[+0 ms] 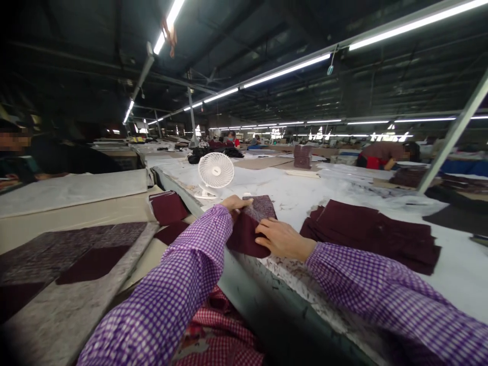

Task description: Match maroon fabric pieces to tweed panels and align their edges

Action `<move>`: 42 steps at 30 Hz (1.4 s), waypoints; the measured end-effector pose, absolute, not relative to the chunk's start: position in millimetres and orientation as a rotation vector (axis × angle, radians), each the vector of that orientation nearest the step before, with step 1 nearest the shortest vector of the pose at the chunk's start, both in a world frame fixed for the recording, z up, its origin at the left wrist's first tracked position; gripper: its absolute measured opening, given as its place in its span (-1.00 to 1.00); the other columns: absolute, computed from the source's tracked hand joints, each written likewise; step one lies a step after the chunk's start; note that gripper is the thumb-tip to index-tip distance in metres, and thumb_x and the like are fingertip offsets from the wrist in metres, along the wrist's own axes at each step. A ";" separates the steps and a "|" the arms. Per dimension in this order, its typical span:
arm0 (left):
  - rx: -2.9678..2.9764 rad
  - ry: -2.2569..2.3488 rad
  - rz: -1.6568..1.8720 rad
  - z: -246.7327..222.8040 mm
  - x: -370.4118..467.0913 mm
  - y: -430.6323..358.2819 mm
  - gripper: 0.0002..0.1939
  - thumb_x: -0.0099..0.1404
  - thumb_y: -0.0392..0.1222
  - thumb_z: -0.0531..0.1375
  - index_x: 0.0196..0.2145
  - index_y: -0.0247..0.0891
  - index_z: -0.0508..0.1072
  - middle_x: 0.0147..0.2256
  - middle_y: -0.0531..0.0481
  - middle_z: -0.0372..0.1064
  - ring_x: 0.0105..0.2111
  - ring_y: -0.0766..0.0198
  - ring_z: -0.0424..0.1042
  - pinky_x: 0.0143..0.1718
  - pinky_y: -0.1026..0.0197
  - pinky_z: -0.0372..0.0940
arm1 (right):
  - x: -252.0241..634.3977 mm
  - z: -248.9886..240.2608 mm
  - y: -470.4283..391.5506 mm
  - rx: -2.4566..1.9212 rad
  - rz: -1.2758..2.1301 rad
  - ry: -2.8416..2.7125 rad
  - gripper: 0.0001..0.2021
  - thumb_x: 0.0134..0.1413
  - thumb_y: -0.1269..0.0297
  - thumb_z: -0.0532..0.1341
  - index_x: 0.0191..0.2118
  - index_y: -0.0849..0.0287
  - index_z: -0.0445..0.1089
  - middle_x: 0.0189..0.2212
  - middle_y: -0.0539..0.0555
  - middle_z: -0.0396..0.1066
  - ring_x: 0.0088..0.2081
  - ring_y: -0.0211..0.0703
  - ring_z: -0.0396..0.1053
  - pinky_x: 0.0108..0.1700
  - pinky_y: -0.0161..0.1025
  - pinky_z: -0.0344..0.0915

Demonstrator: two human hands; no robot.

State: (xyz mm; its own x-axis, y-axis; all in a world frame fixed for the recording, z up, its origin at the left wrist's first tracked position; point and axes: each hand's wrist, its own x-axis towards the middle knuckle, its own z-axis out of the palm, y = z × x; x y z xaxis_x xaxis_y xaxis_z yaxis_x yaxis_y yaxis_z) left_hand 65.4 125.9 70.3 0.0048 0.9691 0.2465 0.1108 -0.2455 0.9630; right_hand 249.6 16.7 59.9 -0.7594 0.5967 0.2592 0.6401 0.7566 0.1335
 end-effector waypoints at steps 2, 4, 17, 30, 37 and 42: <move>1.471 1.221 1.240 78.5 48.6 127.9 -0.50 0.21 0.02 0.09 -0.66 -0.49 0.33 -0.45 -0.23 0.41 -0.39 0.23 0.47 -0.31 0.27 0.29 | 251.5 60.3 17.9 -0.968 -0.312 -2.747 -0.73 0.27 0.18 -0.01 -0.13 0.18 0.35 -0.20 0.13 0.34 -0.19 -0.12 0.31 -0.08 -0.15 0.26; 1.488 1.275 1.198 86.7 29.3 124.7 -0.53 0.24 0.01 0.07 -0.61 -0.46 0.34 -0.46 -0.18 0.41 -0.46 0.28 0.45 -0.36 0.28 0.29 | 252.5 59.7 18.5 -0.951 -0.301 -2.749 -0.73 0.27 0.20 -0.02 -0.13 0.19 0.35 -0.20 0.13 0.35 -0.20 -0.12 0.31 -0.08 -0.15 0.26; 1.659 0.930 0.954 31.1 28.1 -22.2 -0.78 0.07 -0.16 0.27 -0.33 -0.34 0.49 -0.47 0.01 0.38 -0.48 0.36 0.31 -0.38 0.28 0.23 | 262.6 90.4 12.9 -1.022 -0.025 -2.859 -0.63 0.26 0.05 -0.04 -0.25 0.18 0.39 -0.27 0.12 0.38 -0.23 -0.11 0.33 -0.15 -0.17 0.24; 1.184 0.937 1.476 1.9 32.6 -22.8 -0.78 0.07 -0.12 0.25 -0.40 -0.35 0.41 -0.55 0.07 0.30 -0.57 0.42 0.26 -0.52 0.35 0.17 | 223.3 61.3 -30.3 -0.977 -0.263 -2.690 -0.78 0.22 0.22 0.07 -0.23 0.19 0.40 -0.26 0.13 0.40 -0.21 -0.08 0.31 -0.19 -0.18 0.21; 1.353 1.061 1.496 -6.9 30.1 -19.3 -0.81 0.15 -0.13 0.17 -0.35 -0.32 0.40 -0.49 0.05 0.32 -0.52 0.38 0.27 -0.47 0.32 0.19 | 229.4 67.6 -17.3 -1.182 0.453 -2.386 -0.63 0.20 0.20 -0.01 -0.57 0.23 0.27 -0.56 0.02 0.29 -0.49 -0.27 0.18 -0.43 -0.30 0.06; 1.747 1.194 1.577 -0.5 35.8 -24.5 -0.89 0.26 -0.21 0.10 -0.32 -0.26 0.41 -0.37 0.01 0.39 -0.33 0.29 0.35 -0.24 0.24 0.22 | 228.3 69.1 -14.7 -1.284 0.867 -2.113 -0.80 -0.04 0.18 0.14 -0.48 0.22 0.35 -0.58 -0.03 0.27 -0.52 -0.28 0.15 -0.44 -0.31 0.03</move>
State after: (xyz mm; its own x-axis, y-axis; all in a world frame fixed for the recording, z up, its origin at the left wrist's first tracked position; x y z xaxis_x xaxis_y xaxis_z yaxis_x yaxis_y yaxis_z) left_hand 35.8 -24.5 -0.5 -0.0544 0.8497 0.5244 0.2741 -0.4923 0.8261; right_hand 228.3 -14.7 69.1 -0.4185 0.9028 0.0993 0.5727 0.3472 -0.7426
